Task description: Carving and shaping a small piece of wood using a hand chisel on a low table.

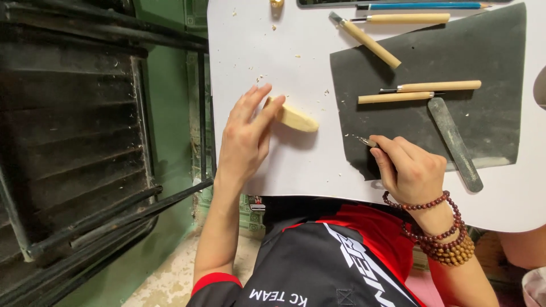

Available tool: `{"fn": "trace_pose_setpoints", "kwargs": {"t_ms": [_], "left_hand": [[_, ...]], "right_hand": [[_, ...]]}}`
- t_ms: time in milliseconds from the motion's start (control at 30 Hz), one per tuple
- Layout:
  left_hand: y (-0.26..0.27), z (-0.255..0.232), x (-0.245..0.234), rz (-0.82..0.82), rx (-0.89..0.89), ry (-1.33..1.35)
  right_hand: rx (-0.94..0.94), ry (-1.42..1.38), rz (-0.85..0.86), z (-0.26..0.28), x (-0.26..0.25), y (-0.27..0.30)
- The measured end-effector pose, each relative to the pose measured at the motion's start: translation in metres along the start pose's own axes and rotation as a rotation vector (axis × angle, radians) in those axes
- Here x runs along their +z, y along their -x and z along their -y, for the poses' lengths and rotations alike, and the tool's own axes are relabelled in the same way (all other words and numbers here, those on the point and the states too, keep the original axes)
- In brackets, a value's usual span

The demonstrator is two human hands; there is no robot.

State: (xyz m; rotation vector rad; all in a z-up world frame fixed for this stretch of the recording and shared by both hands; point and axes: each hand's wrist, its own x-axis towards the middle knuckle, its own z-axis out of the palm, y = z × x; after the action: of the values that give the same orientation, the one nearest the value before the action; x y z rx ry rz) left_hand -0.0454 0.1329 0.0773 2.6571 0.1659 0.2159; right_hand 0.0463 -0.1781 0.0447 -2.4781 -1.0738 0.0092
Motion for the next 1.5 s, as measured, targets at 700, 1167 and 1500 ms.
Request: {"fn": "trace_pose_setpoints", "kwargs": {"t_ms": [700,1167,1500], "left_hand": [[-0.107,0.024,0.041,0.004,0.106,0.148],[-0.119,0.028,0.046,-0.085,0.344,0.763],[-0.118,0.023,0.051,-0.076,0.251,0.785]], "right_hand": [[-0.389,0.156,0.161,0.025,-0.005,-0.092],[-0.449,0.223,0.161,0.018,0.009,-0.1],[-0.391,0.282,0.123,0.025,0.012,-0.093]]}}
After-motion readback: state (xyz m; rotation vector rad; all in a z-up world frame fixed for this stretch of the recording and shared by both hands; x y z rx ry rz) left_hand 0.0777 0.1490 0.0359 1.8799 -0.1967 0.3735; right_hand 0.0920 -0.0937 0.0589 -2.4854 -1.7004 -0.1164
